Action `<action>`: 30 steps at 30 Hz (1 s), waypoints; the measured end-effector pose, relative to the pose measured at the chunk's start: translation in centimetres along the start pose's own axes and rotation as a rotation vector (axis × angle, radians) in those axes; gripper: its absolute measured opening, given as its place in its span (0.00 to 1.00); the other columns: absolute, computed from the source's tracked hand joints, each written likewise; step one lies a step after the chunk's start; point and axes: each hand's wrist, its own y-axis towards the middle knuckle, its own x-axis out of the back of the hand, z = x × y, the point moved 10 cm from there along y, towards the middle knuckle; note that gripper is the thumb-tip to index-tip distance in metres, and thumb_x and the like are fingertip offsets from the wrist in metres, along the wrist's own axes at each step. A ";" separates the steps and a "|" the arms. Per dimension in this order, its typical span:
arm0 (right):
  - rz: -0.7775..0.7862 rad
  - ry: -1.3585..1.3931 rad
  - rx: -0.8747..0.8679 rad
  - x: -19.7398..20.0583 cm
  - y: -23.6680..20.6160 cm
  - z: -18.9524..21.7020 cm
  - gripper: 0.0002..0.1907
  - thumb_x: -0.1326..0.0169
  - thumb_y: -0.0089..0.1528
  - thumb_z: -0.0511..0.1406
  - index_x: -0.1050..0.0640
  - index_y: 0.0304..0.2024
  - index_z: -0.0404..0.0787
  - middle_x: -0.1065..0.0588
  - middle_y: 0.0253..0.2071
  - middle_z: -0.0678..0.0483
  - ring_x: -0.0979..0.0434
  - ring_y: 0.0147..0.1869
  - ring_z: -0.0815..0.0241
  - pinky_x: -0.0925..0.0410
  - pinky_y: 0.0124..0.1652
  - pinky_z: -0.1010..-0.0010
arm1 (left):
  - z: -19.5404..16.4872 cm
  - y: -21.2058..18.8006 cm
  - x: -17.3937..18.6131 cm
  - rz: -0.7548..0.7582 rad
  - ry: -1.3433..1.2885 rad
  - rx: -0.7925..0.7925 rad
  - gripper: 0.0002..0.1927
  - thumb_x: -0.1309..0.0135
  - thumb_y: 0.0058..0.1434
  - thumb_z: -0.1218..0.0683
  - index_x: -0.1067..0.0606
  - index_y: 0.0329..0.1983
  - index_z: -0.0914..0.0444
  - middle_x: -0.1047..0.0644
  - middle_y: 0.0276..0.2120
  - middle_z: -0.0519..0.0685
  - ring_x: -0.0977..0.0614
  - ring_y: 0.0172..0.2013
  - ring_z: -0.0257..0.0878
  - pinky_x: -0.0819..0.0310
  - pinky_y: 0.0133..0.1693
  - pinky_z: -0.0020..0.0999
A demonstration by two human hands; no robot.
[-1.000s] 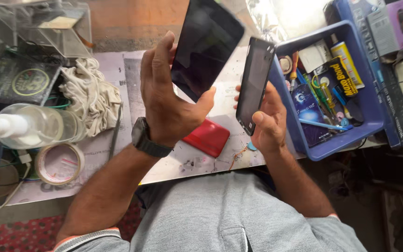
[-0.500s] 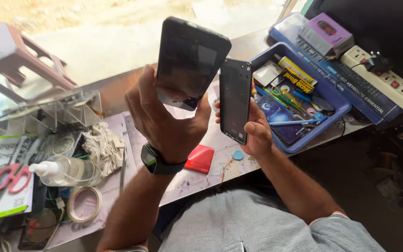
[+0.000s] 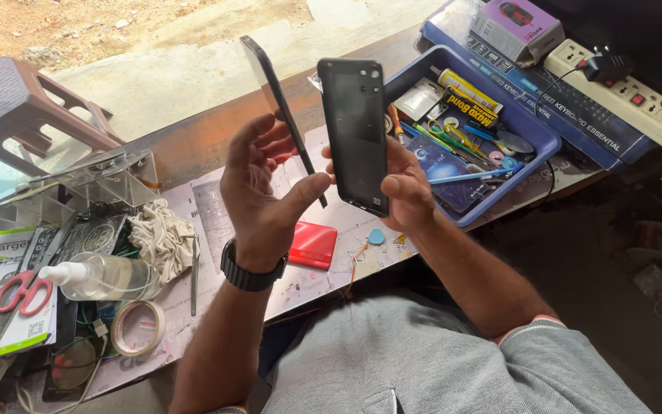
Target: The person compares a black smartphone back cover with a red one, then fits the black cover onto a disassembled phone chassis. They press the edges to secure it, turn the phone over to check the screen, and briefly open the camera app. The person then removes the back cover again and holds the phone chassis and cover separately.
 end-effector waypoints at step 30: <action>0.005 -1.254 0.095 -5.0 2.7 -0.1 0.35 0.32 0.61 0.37 0.30 0.68 0.41 0.29 0.65 0.46 0.26 0.68 0.53 0.29 0.64 0.63 | 9.1 -2.4 1.6 0.224 -0.634 0.287 0.41 0.29 0.58 0.60 0.34 0.73 0.65 0.24 0.60 0.53 0.23 0.61 0.41 0.27 0.67 0.42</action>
